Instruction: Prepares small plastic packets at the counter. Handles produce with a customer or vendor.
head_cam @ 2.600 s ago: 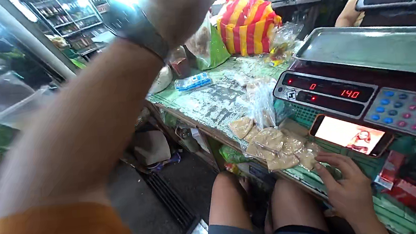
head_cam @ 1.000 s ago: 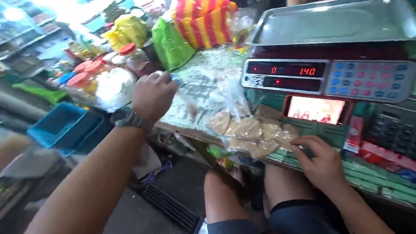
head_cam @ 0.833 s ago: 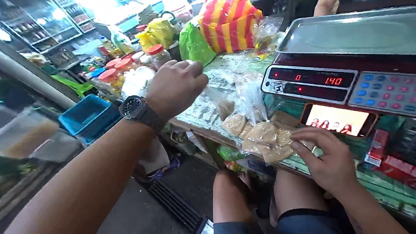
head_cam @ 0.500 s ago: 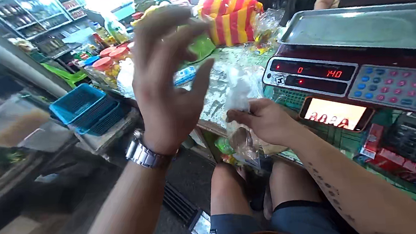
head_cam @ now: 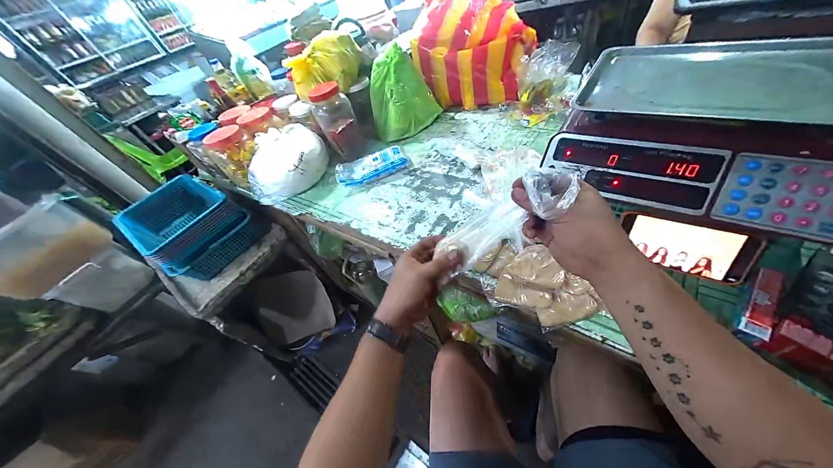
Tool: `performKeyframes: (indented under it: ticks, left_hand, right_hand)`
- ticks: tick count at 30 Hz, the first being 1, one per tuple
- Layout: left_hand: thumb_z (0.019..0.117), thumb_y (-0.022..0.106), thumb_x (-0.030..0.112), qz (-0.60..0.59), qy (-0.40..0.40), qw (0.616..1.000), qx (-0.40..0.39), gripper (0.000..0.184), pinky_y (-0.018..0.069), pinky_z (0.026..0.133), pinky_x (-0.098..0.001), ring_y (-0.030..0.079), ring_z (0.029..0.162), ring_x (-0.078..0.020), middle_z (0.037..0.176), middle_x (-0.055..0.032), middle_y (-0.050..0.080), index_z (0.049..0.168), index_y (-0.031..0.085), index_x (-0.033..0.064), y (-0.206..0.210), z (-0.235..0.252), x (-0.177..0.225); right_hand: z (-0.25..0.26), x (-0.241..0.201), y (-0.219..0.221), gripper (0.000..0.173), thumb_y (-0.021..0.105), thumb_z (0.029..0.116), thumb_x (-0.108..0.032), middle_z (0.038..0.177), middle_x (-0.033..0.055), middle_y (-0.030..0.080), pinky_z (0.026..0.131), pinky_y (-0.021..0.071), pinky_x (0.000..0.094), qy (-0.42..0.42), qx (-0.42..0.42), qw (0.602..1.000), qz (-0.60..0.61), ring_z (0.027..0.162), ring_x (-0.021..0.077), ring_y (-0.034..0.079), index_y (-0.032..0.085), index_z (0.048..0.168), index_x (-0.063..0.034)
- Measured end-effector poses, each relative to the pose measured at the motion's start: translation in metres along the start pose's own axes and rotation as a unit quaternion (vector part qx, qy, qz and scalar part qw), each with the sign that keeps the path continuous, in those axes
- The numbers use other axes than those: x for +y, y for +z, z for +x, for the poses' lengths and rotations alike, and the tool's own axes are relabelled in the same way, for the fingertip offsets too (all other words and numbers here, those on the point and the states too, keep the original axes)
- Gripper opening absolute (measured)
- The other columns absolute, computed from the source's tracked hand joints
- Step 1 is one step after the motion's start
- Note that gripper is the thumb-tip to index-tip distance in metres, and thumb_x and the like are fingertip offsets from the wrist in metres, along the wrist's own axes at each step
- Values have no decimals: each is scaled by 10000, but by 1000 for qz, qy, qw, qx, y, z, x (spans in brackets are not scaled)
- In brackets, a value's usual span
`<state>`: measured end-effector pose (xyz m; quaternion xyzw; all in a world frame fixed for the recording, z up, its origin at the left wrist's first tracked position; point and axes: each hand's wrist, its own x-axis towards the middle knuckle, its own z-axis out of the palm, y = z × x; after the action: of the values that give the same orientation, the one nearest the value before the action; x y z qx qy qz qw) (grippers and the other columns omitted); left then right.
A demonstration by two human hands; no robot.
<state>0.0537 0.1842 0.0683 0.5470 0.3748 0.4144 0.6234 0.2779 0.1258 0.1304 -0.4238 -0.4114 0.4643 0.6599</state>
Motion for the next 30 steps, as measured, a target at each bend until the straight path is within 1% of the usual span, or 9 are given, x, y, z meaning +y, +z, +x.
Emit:
performKeyframes:
  ticks: [5,9,12,15,17,22,26,28,30]
  left_hand:
    - [892,790,119,237,15,970,59,499,591,703,-382,686,799,-216,1122,-156,698,1348,596,60,-49,67,28]
    - [883,823,272,445,-21,895,-13,576,559,941,-510,693,1037,-304,1199,-207,684,1359,608,29,-82,128,32]
    - [1042,529,508,486,0,874,7,507,429,1090,-613,602,1268,-338,1304,-170,671,1257,710,85,-89,158,32]
    - [1082,214,592,465,-6,885,41,687,218,1194,-698,371,1498,-328,1566,-118,483,1507,521,148,-81,183,16]
    - [1075,146,615,556,-58,829,15,709,84,1127,-828,181,1560,-416,1676,-112,304,1621,336,205,-62,186,2]
    - [961,169,808,683,-12,729,47,853,2,1149,-811,71,1572,-449,1708,-168,172,1639,278,301,-40,177,-42]
    - [1063,190,638,641,-37,766,-12,728,4,1106,-848,-8,1566,-475,1725,-164,57,1666,162,231,-46,182,-18]
    - [1024,181,714,621,-33,783,12,810,-23,1139,-818,-10,1573,-453,1723,-180,47,1668,145,223,-36,194,-6]
    - [980,198,783,664,-15,747,26,868,-10,1159,-798,12,1576,-443,1722,-172,85,1657,214,240,-27,197,-24]
  right_hand:
    - [45,45,-19,288,654,1001,-118,930,37,592,651,558,286,98,98,988,66,674,110,592,505,1244,-78]
    - [70,72,-16,288,700,969,-146,1052,171,685,825,594,470,70,1,940,-333,885,262,702,618,1194,14]
    - [72,77,-13,227,698,958,-172,1044,155,705,881,541,559,57,-42,872,-484,971,317,684,677,1155,-61]
    - [69,85,-21,211,689,950,-153,1020,123,704,863,547,482,42,-22,882,-469,933,249,679,683,1135,-53]
    - [67,84,-23,203,694,950,-146,1019,108,705,850,553,446,50,-18,891,-450,916,214,681,681,1131,-55]
    - [67,87,-27,157,731,930,-132,939,99,689,785,549,476,73,-17,888,-453,842,229,661,692,1070,-73]
    - [69,85,-27,152,740,900,-102,929,89,682,776,543,463,70,-27,888,-454,834,220,652,690,1040,-70]
    - [71,83,-27,140,736,899,-102,940,93,683,797,535,477,79,-39,877,-472,864,230,651,694,1031,-78]
    - [71,82,-24,126,750,896,-112,920,109,672,789,521,507,87,-58,866,-489,868,258,642,690,1000,-74]
